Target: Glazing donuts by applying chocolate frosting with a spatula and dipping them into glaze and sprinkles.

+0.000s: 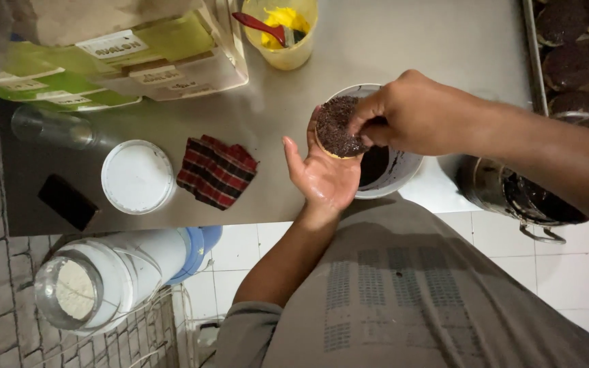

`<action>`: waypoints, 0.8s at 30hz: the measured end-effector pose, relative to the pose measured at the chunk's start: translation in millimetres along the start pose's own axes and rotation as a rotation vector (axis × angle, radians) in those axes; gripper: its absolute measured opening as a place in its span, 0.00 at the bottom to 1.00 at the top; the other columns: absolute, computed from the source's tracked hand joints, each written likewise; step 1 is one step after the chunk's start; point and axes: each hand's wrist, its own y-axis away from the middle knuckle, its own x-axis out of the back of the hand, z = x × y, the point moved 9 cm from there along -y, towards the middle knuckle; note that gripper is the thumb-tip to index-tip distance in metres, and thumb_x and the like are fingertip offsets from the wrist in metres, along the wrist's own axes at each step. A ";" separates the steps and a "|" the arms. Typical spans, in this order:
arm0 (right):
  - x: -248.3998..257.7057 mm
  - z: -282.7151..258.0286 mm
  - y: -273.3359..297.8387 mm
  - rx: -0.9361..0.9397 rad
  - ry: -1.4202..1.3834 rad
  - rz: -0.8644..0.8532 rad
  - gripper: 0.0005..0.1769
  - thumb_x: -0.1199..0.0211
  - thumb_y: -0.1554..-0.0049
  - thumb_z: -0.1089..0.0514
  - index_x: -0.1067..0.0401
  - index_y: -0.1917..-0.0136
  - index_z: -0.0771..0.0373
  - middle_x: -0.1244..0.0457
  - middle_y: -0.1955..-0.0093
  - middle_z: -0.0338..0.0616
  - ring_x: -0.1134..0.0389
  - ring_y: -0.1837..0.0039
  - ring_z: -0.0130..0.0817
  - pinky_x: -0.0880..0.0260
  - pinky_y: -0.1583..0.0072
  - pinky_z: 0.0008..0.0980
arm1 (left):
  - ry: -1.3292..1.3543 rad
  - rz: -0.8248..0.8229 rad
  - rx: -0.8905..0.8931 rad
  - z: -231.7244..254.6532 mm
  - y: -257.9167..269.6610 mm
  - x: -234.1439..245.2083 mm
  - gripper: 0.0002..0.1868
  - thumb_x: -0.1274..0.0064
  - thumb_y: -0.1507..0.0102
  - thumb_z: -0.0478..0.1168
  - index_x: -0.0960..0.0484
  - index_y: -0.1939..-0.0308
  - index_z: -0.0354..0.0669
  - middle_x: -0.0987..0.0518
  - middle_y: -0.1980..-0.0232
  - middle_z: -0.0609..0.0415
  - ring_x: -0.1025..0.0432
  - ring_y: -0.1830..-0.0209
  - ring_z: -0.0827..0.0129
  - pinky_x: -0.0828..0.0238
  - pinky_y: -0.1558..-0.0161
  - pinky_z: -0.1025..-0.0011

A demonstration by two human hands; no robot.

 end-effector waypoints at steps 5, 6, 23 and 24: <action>-0.3 -7.2 -2.4 0.134 0.026 0.051 0.17 0.35 0.46 0.61 0.18 0.44 0.49 0.25 0.49 0.31 0.23 0.50 0.33 0.28 0.44 0.36 | -0.007 -0.003 0.024 -2.8 1.7 -5.8 0.34 0.59 0.29 0.70 0.22 0.32 0.54 0.26 0.29 0.49 0.34 0.28 0.59 0.38 0.31 0.60; 0.5 -9.9 -1.8 0.167 0.025 0.064 0.17 0.34 0.47 0.61 0.18 0.45 0.50 0.25 0.48 0.31 0.23 0.49 0.32 0.27 0.43 0.35 | -0.009 -0.030 0.029 -2.8 2.1 -7.9 0.34 0.60 0.29 0.70 0.22 0.31 0.54 0.26 0.28 0.49 0.35 0.27 0.59 0.38 0.30 0.60; 6.1 -10.1 2.1 0.139 0.095 0.066 0.10 0.32 0.46 0.60 0.16 0.50 0.50 0.24 0.54 0.30 0.23 0.57 0.30 0.26 0.48 0.34 | 0.041 0.056 0.074 -1.5 3.2 6.9 0.38 0.55 0.32 0.72 0.21 0.33 0.48 0.25 0.31 0.47 0.33 0.29 0.55 0.36 0.30 0.54; 2.5 -4.7 3.5 0.051 0.099 -0.025 0.09 0.33 0.45 0.58 0.16 0.51 0.48 0.23 0.55 0.29 0.22 0.58 0.28 0.26 0.47 0.33 | 0.053 0.132 0.075 -1.4 3.3 14.9 0.38 0.52 0.34 0.72 0.20 0.35 0.49 0.25 0.31 0.46 0.33 0.30 0.54 0.35 0.30 0.54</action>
